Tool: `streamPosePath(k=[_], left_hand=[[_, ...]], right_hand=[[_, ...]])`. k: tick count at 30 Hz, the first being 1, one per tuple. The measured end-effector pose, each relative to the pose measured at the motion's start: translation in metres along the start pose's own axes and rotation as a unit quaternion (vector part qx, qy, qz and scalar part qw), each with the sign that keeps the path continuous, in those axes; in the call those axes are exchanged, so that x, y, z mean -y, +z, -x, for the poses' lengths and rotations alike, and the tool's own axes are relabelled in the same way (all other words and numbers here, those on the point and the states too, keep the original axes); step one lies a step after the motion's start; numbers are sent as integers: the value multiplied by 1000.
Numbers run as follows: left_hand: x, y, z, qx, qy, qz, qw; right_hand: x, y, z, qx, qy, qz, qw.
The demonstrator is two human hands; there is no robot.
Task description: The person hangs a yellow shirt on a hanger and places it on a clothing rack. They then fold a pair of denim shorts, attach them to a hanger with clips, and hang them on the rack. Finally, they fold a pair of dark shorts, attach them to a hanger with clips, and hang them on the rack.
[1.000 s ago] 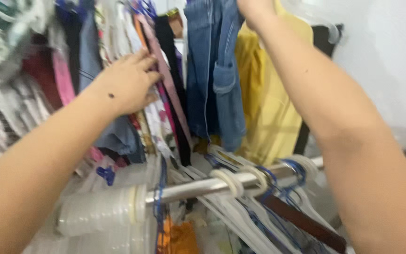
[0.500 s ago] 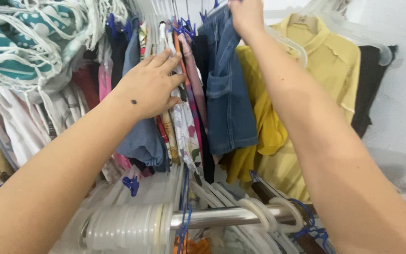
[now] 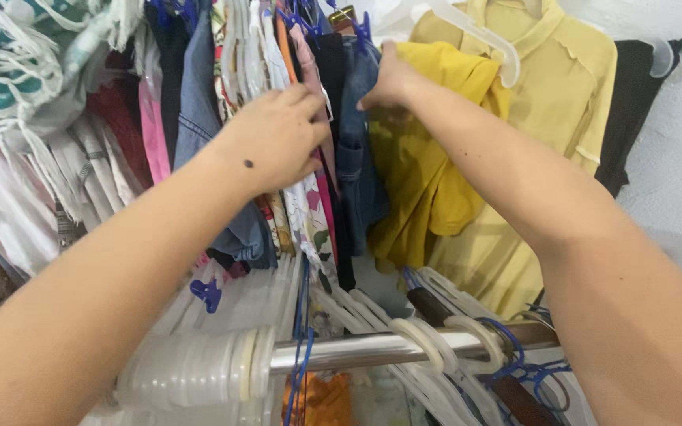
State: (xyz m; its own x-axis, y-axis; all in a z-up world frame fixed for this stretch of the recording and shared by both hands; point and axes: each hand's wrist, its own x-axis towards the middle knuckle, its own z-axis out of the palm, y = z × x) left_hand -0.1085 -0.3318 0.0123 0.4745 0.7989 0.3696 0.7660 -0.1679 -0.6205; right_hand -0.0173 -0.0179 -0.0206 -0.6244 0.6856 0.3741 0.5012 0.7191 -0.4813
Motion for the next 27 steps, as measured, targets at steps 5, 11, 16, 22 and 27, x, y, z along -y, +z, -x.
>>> streamPosePath(k=[5, 11, 16, 22, 27], left_hand=[[-26, 10, -10, 55, 4, 63, 996], [-45, 6, -22, 81, 34, 80, 993], [-67, -8, -45, 70, 61, 25, 995], [-116, -30, -84, -84, 89, 144, 982], [-193, -59, -98, -219, 125, 325, 911]], right_hand=[[27, 13, 51, 353, 67, 48, 932], [57, -12, 95, 445, 71, 175, 876], [41, -61, 132, 388, 12, 237, 891], [12, -135, 266, 139, 20, 304, 942], [7, -148, 426, -113, 45, 353, 928]])
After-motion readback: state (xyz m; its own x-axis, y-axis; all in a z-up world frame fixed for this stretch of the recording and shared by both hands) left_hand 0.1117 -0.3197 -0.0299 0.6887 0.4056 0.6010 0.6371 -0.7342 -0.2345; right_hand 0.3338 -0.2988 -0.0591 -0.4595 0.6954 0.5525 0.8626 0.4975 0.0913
